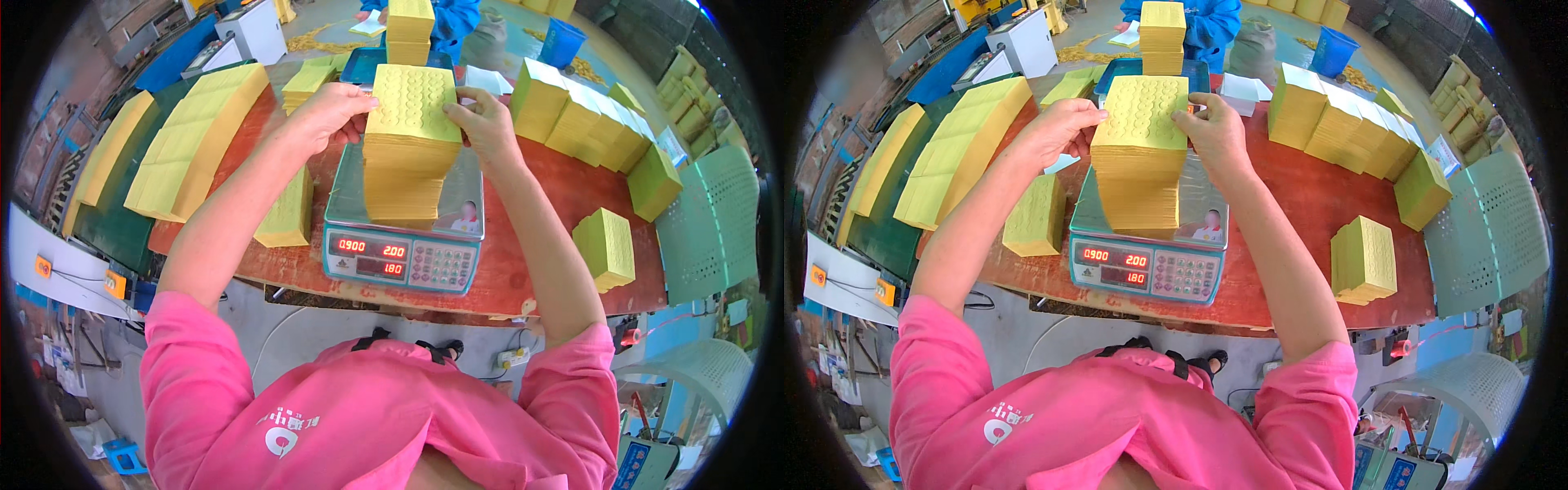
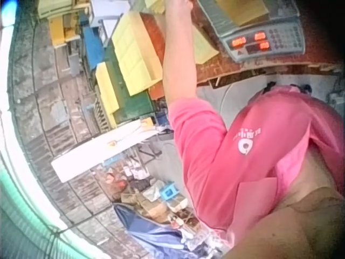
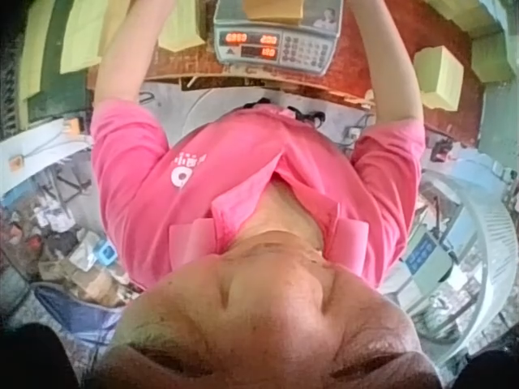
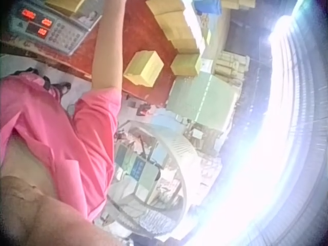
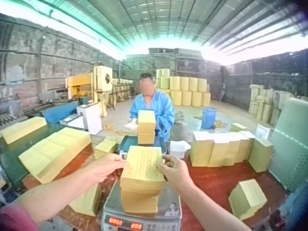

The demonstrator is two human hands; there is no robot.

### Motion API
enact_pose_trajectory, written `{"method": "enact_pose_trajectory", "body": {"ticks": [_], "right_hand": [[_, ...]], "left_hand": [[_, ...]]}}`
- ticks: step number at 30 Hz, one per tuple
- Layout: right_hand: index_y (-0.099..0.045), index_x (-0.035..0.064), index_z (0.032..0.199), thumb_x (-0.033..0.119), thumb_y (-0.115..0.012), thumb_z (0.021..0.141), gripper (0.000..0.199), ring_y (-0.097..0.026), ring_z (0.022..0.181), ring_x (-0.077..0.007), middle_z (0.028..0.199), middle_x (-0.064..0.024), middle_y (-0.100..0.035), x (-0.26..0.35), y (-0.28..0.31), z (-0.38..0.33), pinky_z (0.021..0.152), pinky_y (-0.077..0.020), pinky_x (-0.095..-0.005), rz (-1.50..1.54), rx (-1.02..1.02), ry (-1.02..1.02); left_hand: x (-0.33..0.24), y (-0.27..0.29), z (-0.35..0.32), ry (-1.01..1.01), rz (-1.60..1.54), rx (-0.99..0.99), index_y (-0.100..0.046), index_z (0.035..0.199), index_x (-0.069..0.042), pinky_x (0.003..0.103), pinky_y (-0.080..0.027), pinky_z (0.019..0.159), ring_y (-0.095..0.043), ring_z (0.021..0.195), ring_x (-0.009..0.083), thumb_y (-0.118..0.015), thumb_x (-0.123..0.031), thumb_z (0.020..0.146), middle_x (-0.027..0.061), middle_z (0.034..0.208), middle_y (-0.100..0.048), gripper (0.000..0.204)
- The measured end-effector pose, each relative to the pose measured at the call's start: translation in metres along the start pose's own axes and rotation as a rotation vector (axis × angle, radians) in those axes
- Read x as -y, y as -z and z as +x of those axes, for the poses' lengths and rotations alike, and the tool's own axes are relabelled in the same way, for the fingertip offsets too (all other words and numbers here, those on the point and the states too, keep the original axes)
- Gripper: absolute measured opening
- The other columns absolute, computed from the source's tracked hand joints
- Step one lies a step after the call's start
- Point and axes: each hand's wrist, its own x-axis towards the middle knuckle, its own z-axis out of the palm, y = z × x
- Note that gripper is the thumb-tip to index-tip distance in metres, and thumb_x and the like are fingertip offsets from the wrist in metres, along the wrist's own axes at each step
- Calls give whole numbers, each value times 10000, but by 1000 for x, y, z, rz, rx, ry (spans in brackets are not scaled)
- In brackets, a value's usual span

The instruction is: The recorder is weighing stacks of yellow paper and organizing them on a table and conveyor belt.

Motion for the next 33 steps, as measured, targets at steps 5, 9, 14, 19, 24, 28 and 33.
{"method": "enact_pose_trajectory", "body": {"ticks": [5, 9, 14, 19, 24, 28, 33], "right_hand": [[-618, -43, 1204, 195, -722, 851, 438, -591, 676, -98, 868, -65, -663, -5, 2, -11, 598, -473, -268, -142, -65, 57], [-603, -5, 1232, 238, -629, 943, 379, -509, 594, -83, 838, -35, -604, 6, 6, -27, 516, -387, -231, 34, -149, 71], [-592, -11, 1245, 157, -593, 952, 338, -509, 595, -76, 811, -20, -591, -16, 51, -74, 525, -388, -234, 234, -157, -4], [-580, -26, 1254, 105, -549, 955, 328, -507, 615, -76, 801, -13, -589, -50, 67, -103, 538, -380, -230, 301, -110, -171], [-548, -23, 1291, 84, -498, 972, 341, -504, 603, -81, 836, -20, -594, -59, 67, -107, 530, -363, -219, 369, -42, -273], [-553, -22, 1282, 78, -500, 968, 334, -509, 603, -80, 836, -21, -597, -55, 72, -107, 531, -370, -218, 365, -16, -260], [-581, -21, 1252, 65, -525, 942, 326, -512, 632, -76, 826, -17, -611, -61, 80, -108, 575, -393, -236, 393, 23, -243]], "left_hand": [[0, -10, -12, -11, 13, -39, -580, 801, -110, 235, -354, 434, -539, 486, 98, -633, -333, 931, 5, 638, -594, 263], [21, 4, -27, -134, 19, -192, -571, 791, -123, 223, -344, 433, -498, 479, 66, -643, -343, 930, -29, 611, -553, 270], [57, 28, -76, -191, -215, -333, -575, 842, -132, 201, -332, 466, -438, 504, 45, -642, -322, 943, -49, 613, -510, 225], [83, 28, -102, -112, -385, -446, -576, 848, -100, 217, -324, 479, -436, 537, 63, -653, -272, 944, -25, 643, -511, 211], [63, -4, -108, -162, -415, -468, -579, 856, -80, 225, -329, 493, -432, 537, 76, -652, -266, 942, -11, 646, -511, 218], [53, -21, -110, -184, -441, -458, -601, 815, -82, 220, -330, 490, -440, 540, 63, -661, -249, 939, -23, 640, -531, 217], [52, -25, -109, -195, -441, -464, -602, 817, -80, 219, -330, 493, -434, 531, 62, -663, -250, 938, -22, 633, -531, 218]]}}
